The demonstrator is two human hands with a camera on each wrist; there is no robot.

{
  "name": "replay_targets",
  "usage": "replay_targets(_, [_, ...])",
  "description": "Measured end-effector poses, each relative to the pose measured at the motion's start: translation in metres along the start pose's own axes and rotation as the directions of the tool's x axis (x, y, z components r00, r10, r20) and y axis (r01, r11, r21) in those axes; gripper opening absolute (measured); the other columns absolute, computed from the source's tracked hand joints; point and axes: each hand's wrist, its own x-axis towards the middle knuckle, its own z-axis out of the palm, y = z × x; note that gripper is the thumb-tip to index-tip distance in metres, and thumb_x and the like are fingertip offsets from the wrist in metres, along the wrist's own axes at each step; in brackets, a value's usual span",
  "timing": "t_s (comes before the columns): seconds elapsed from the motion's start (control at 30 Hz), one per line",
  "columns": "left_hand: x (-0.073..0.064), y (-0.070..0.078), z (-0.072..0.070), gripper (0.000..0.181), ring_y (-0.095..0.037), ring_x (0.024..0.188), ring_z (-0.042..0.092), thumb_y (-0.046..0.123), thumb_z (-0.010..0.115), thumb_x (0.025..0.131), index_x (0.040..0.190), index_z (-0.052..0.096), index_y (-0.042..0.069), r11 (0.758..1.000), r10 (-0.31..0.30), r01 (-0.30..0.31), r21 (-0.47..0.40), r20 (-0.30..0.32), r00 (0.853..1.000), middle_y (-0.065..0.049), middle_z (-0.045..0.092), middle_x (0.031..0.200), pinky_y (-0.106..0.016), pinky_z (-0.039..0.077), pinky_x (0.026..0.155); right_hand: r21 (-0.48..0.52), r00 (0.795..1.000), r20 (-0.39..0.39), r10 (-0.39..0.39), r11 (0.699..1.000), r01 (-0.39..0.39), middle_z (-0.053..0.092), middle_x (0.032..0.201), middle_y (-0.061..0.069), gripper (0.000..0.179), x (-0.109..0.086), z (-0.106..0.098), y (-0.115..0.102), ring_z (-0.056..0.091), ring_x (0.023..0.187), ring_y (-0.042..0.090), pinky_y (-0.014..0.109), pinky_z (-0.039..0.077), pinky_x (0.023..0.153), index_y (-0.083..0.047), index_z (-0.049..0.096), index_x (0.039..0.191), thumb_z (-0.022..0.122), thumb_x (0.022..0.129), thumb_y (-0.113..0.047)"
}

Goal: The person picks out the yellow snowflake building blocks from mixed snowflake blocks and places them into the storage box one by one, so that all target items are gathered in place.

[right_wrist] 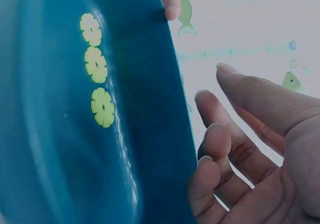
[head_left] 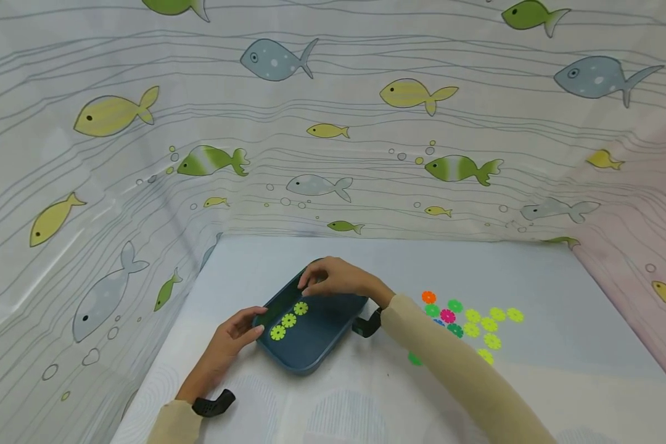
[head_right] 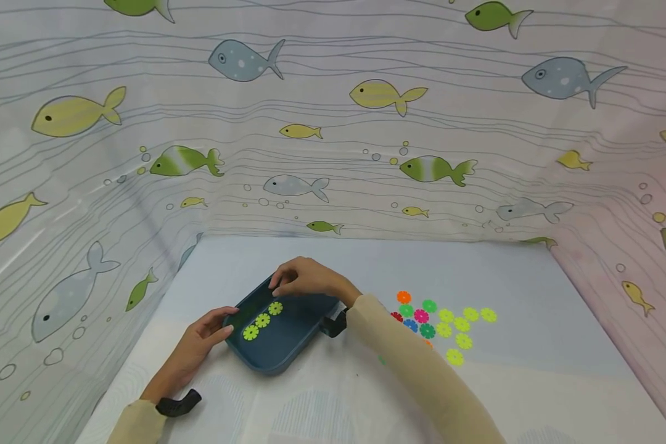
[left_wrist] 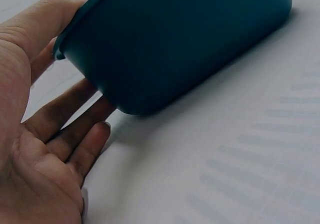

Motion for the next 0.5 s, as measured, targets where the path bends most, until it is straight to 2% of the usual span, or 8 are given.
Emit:
replay_targets(0.13, [0.001,-0.002,0.0,0.047,-0.032,0.153,0.024,0.022,0.069,0.101,0.145,0.055,0.011,1.0,0.001,-0.001,0.006,0.0,1.0,-0.009,0.041,0.159,-0.013,0.039,0.103,0.009,1.0,-0.026,-0.004,1.0,0.004,0.073,0.097,0.001,0.023,-0.013,-0.006,0.001,0.058,0.073,0.018,0.042,0.054,0.07,-0.011,0.074,0.117,0.073,0.098,-0.024])
replay_targets(0.27, [0.001,-0.003,0.0,0.048,-0.032,0.152,0.025,0.022,0.069,0.101,0.145,0.055,0.011,1.0,-0.001,0.001,0.005,-0.003,1.0,-0.008,0.041,0.158,-0.013,0.04,0.103,0.032,0.999,-0.049,-0.005,0.999,0.006,0.072,0.098,0.004,0.018,-0.026,-0.013,0.007,0.056,0.071,0.019,0.046,0.053,0.07,-0.017,0.074,0.114,0.074,0.098,-0.025])
replay_targets(0.37, [0.001,-0.002,0.001,0.048,-0.032,0.152,0.025,0.022,0.069,0.1,0.145,0.055,0.011,1.0,-0.003,0.003,0.007,-0.005,1.0,-0.009,0.041,0.158,-0.013,0.04,0.103,0.035,0.998,-0.067,-0.002,0.999,0.004,0.071,0.098,0.007,0.013,-0.036,-0.018,0.01,0.055,0.07,0.019,0.04,0.052,0.067,-0.022,0.074,0.11,0.074,0.098,-0.026])
replay_targets(0.5, [0.001,-0.001,0.001,0.048,-0.032,0.153,0.024,0.022,0.069,0.101,0.145,0.054,0.01,1.0,-0.006,0.007,0.015,-0.009,1.0,-0.01,0.04,0.158,-0.012,0.039,0.102,0.054,0.996,-0.088,0.005,0.999,0.0,0.071,0.102,0.014,0.012,-0.049,-0.023,0.012,0.056,0.072,0.02,0.032,0.051,0.065,-0.021,0.074,0.11,0.074,0.098,-0.025])
